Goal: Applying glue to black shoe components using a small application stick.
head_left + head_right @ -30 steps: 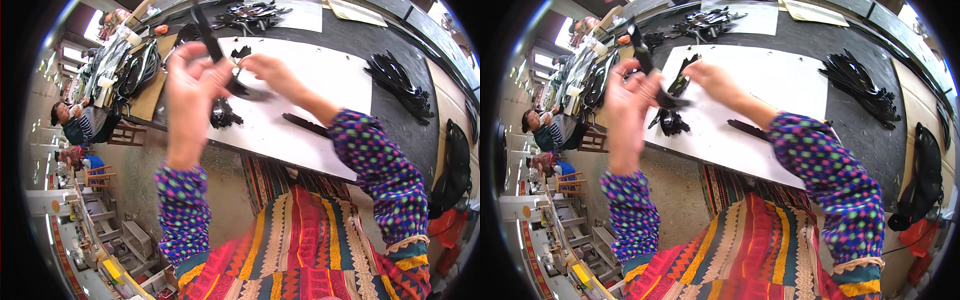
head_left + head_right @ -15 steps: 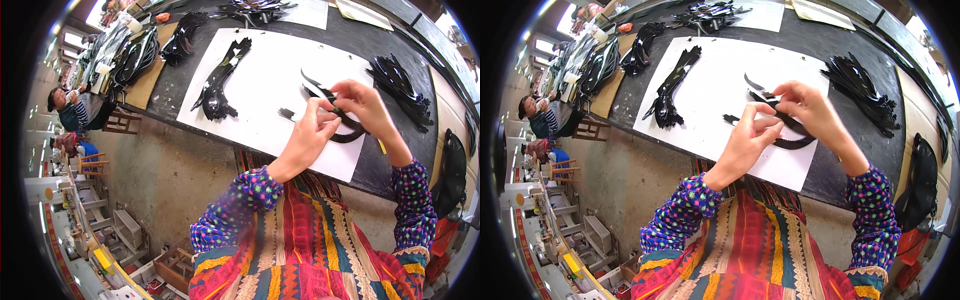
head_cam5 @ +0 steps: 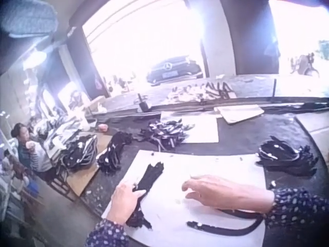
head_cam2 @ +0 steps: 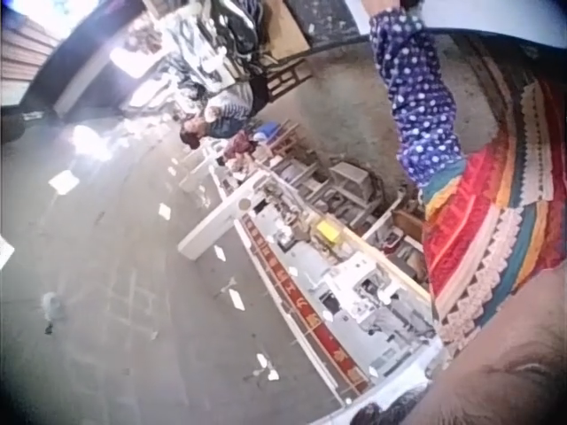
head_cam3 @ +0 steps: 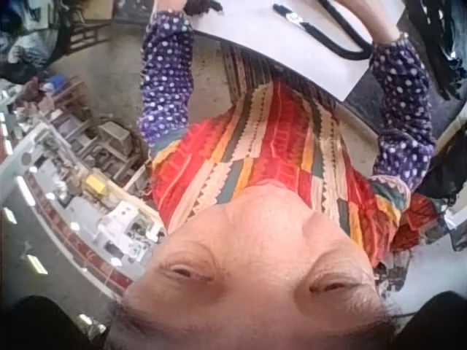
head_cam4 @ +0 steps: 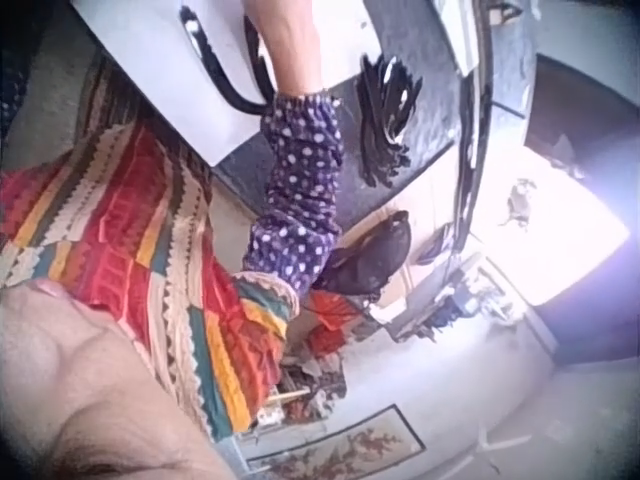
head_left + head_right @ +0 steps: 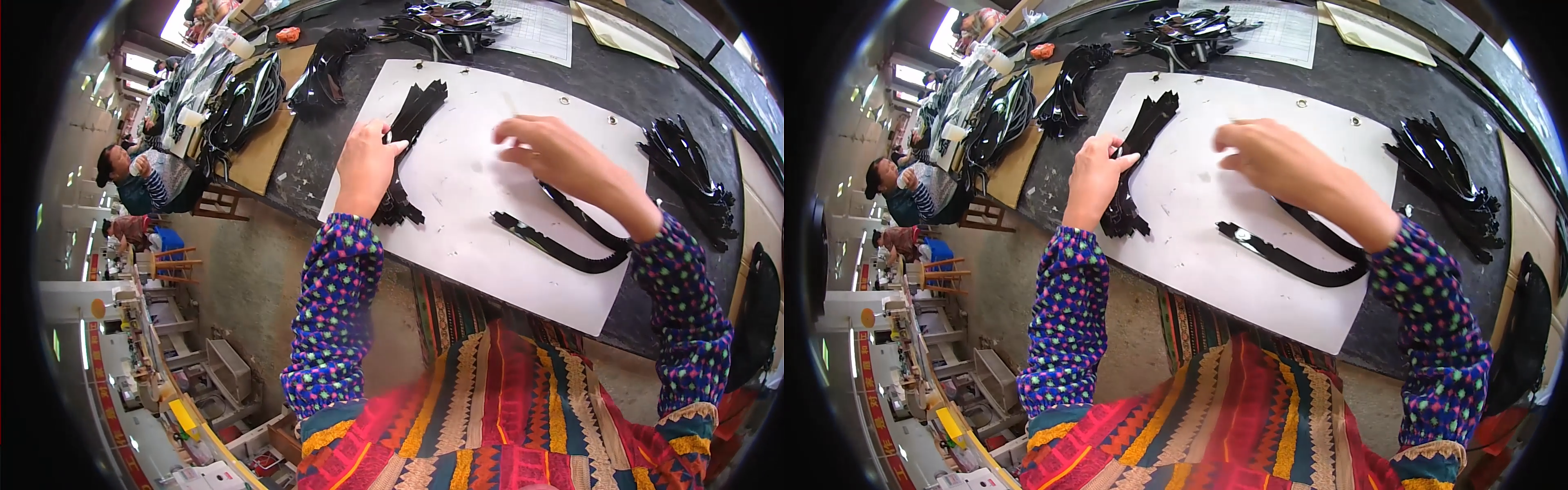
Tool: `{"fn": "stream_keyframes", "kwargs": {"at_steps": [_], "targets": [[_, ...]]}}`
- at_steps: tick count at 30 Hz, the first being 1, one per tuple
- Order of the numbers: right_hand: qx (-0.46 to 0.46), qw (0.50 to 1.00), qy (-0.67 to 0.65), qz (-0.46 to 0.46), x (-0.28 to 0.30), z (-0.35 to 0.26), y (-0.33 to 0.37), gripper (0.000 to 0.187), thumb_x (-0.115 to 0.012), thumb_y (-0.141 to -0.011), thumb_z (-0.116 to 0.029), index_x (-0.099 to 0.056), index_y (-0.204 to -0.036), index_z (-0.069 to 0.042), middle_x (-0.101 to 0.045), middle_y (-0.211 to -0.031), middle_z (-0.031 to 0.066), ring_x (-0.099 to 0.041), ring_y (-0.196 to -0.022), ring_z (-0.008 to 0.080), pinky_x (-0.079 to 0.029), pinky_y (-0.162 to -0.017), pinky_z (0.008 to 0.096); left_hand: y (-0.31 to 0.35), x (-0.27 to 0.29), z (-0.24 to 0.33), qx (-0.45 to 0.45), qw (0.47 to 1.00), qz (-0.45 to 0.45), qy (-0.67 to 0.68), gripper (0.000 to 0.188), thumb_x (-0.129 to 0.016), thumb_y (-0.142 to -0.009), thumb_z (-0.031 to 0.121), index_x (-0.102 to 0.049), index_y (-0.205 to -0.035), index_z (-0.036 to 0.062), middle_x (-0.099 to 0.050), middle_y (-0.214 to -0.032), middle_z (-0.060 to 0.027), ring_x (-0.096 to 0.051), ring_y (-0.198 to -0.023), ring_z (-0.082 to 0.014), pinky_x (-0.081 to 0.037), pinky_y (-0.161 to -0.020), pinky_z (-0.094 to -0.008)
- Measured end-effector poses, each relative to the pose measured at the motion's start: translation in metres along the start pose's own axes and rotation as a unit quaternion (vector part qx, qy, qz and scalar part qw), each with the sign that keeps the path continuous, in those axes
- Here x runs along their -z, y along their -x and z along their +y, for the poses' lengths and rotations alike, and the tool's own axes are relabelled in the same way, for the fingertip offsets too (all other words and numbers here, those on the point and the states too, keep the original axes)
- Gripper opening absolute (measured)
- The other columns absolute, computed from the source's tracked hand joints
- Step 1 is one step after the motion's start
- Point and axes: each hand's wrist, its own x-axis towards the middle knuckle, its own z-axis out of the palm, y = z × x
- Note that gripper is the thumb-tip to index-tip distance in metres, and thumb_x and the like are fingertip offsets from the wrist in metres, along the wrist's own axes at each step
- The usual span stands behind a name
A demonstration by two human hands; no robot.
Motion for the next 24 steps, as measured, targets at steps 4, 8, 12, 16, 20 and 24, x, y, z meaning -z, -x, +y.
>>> {"fn": "stream_keyframes", "kwargs": {"at_steps": [4,8,12,16,20,24], "targets": [[0.051,0.995,0.047,0.065,-0.038,0.012,-0.058,0.027,-0.065,-0.094,-0.009,-0.058,-0.118,0.000,-0.067,-0.112,0.0198,-0.067,-0.101,0.0357,-0.053,-0.088,0.0440,0.000,0.002,0.005,0.026,0.996,-0.004,0.084,0.021,-0.073,-0.086,0.018,-0.064,-0.097,0.0028,-0.068,-0.099,-0.0141,-0.067,-0.094,-0.0333,-0.052,-0.082,-0.0425],[0.070,0.978,0.074,0.183,-0.053,0.043,-0.097,0.042,-0.067,-0.092,-0.010,-0.051,-0.130,0.000,-0.063,-0.120,0.0236,-0.065,-0.106,0.0384,-0.052,-0.091,0.0455,0.004,0.005,0.004,0.011,0.988,0.026,0.151,0.018,-0.071,-0.089,0.014,-0.061,-0.096,0.0012,-0.070,-0.090,-0.0152,-0.069,-0.084,-0.0339,-0.052,-0.075,-0.0420],[-0.025,0.979,-0.106,0.171,-0.054,0.034,-0.108,0.046,-0.075,-0.088,-0.014,-0.057,-0.127,0.003,-0.067,-0.115,0.0197,-0.067,-0.100,0.0289,-0.053,-0.088,0.0380,0.011,0.009,0.000,-0.016,0.982,0.021,0.189,0.018,-0.070,-0.091,0.014,-0.061,-0.097,-0.0001,-0.071,-0.090,-0.0160,-0.070,-0.082,-0.0334,-0.052,-0.073,-0.0405],[-0.098,0.970,-0.142,0.170,-0.046,0.025,-0.106,0.040,-0.075,-0.088,-0.015,-0.062,-0.122,0.002,-0.070,-0.106,0.0078,-0.063,-0.087,0.0126,-0.052,-0.080,0.0287,0.015,0.017,0.005,0.003,0.974,-0.015,0.226,0.025,-0.075,-0.089,0.018,-0.063,-0.102,0.0005,-0.072,-0.092,-0.0156,-0.071,-0.081,-0.0265,-0.054,-0.073,-0.0366],[-0.091,0.975,-0.158,0.127,-0.043,0.025,-0.100,0.032,-0.073,-0.090,-0.012,-0.064,-0.117,0.004,-0.068,-0.100,0.0052,-0.063,-0.086,0.0108,-0.053,-0.078,0.0267,0.014,0.014,0.004,-0.026,0.969,-0.093,0.226,0.033,-0.078,-0.086,0.021,-0.066,-0.111,0.0023,-0.073,-0.098,-0.0156,-0.070,-0.081,-0.0219,-0.056,-0.076,-0.0337],[-0.114,0.951,-0.222,0.183,-0.048,0.024,-0.094,0.030,-0.072,-0.092,-0.011,-0.064,-0.117,0.005,-0.068,-0.101,0.0068,-0.064,-0.088,0.0123,-0.055,-0.080,0.0278,0.014,0.006,-0.005,-0.062,0.971,-0.071,0.220,0.032,-0.076,-0.085,0.013,-0.065,-0.112,0.0013,-0.074,-0.100,-0.0152,-0.071,-0.084,-0.0244,-0.055,-0.080,-0.0336]]}}
